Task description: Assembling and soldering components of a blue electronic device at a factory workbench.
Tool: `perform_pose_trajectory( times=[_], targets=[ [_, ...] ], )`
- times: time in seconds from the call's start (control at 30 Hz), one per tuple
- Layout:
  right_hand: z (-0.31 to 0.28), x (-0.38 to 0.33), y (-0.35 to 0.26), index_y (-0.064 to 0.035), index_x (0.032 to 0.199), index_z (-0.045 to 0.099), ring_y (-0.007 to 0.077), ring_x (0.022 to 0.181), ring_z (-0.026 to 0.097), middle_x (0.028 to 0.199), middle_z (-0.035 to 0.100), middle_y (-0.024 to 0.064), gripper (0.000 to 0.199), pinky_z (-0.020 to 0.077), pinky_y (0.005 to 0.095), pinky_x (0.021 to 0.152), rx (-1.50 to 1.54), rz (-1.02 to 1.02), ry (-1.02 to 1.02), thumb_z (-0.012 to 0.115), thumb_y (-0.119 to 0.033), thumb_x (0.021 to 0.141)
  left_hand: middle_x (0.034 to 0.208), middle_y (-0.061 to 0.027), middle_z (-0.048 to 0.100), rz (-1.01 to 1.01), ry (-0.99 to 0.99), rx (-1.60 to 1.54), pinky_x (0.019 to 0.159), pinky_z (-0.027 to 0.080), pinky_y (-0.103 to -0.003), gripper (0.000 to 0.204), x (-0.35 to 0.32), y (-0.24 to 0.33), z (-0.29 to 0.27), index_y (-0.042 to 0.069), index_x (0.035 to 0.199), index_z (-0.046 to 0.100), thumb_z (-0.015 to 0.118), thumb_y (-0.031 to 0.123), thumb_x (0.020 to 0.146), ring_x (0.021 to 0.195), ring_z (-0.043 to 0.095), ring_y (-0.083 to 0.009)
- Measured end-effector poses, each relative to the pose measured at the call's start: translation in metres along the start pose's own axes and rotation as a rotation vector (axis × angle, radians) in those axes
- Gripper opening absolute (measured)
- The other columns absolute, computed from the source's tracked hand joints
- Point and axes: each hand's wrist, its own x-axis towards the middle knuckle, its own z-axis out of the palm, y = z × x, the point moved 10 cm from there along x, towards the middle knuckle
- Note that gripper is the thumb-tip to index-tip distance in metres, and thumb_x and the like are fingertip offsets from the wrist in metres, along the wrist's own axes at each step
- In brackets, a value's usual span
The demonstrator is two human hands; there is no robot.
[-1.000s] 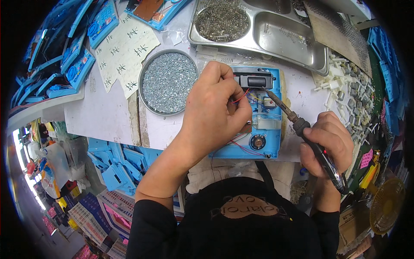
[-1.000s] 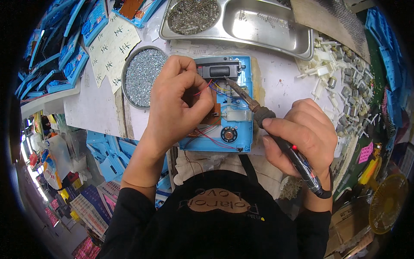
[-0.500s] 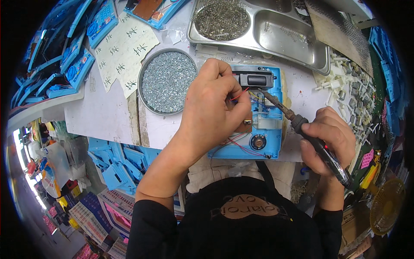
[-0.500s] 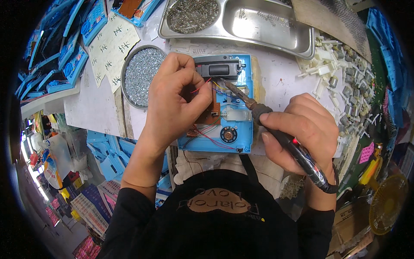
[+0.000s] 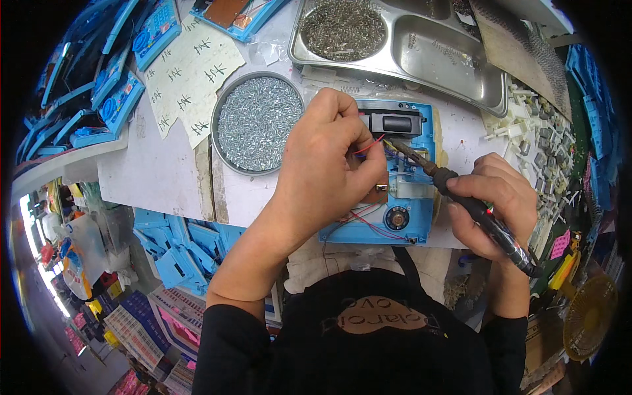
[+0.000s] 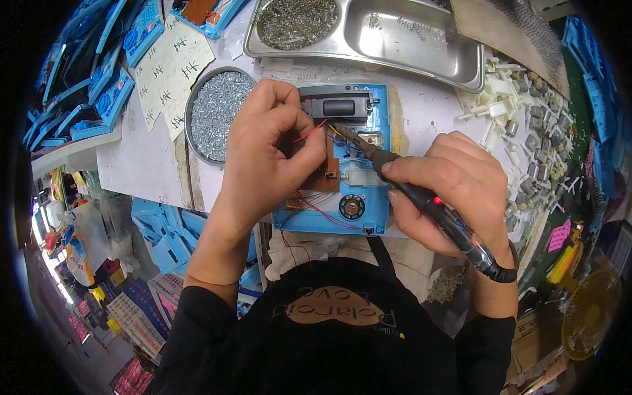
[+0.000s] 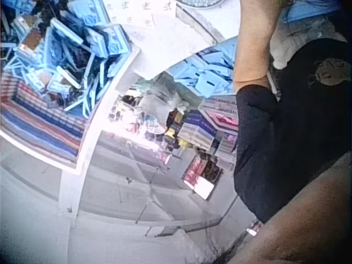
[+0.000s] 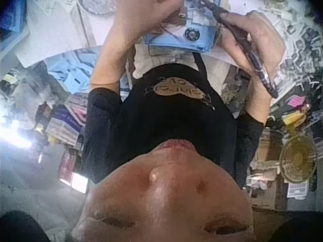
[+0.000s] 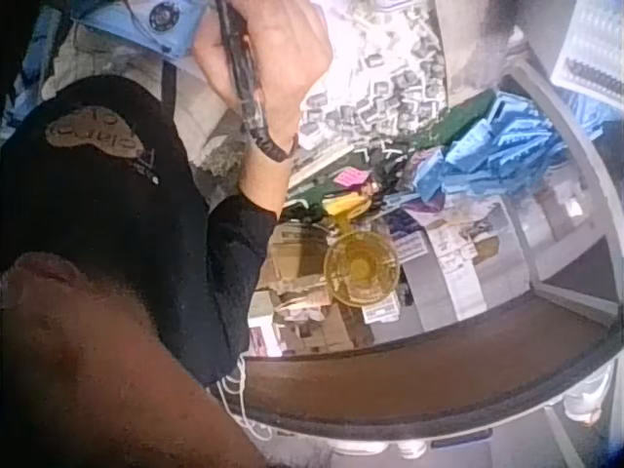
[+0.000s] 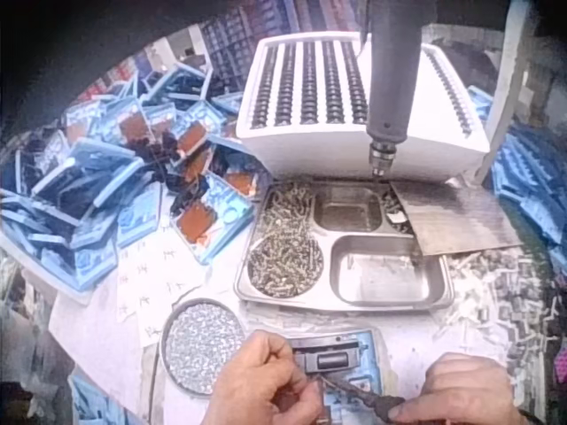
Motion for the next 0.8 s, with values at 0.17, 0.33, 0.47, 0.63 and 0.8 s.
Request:
perform_pose_trajectory(
  times=[0.17,0.33,0.47,0.63,0.8],
  targets=[
    [0.0005,-0.0001,0.0007,-0.0045,0.101,0.071,0.0234,0.057,0.056,0.068,0.061,0.0064,0.032,0.0441,0.0341,0.057,0.005,-0.004,0.001,0.078,0.000,0.070,0.091,-0.0132,0.056,0.003,-0.010,0.001,0.066,0.052,-0.037,0.016,0.0003,-0.0002,0.0000,0.000,0.071,0.062,0.076,0.004,0.073,0.077,0.061,-0.0294],
    [0.0010,-0.0007,-0.0001,-0.0047,0.101,0.070,0.0235,0.056,0.056,0.067,0.060,0.0061,0.032,0.0435,0.0342,0.056,0.002,-0.023,0.013,0.078,-0.001,0.070,0.091,-0.0132,0.056,0.009,-0.007,0.005,0.066,0.052,-0.038,0.015,-0.0004,-0.0002,0.0000,0.000,0.071,0.062,0.076,0.004,0.073,0.077,0.061,-0.0293],
    [0.0008,-0.0013,-0.0006,-0.0047,0.102,0.070,0.0238,0.056,0.056,0.066,0.058,0.0058,0.033,0.0431,0.0345,0.056,-0.002,-0.037,0.020,0.079,-0.001,0.070,0.091,-0.0134,0.056,0.023,-0.003,0.013,0.066,0.051,-0.038,0.015,0.0002,0.0014,-0.0005,0.000,0.071,0.062,0.076,0.004,0.073,0.077,0.061,-0.0293],
    [0.0006,-0.0021,0.0003,-0.0049,0.103,0.070,0.0241,0.055,0.055,0.065,0.057,0.0057,0.034,0.0428,0.0349,0.055,-0.001,-0.039,0.025,0.079,-0.002,0.070,0.091,-0.0137,0.055,0.013,0.009,0.018,0.066,0.052,-0.038,0.015,-0.0009,-0.0005,0.0011,0.000,0.072,0.061,0.076,0.004,0.073,0.077,0.060,-0.0299],
    [0.0000,-0.0014,0.0007,-0.0053,0.103,0.071,0.0240,0.055,0.055,0.065,0.056,0.0057,0.033,0.0424,0.0350,0.055,-0.007,-0.027,0.005,0.079,-0.002,0.071,0.092,-0.0138,0.055,0.015,0.009,0.040,0.066,0.052,-0.039,0.015,-0.0017,0.0002,0.0016,0.000,0.073,0.061,0.075,0.005,0.074,0.078,0.060,-0.0305]
  ],
)
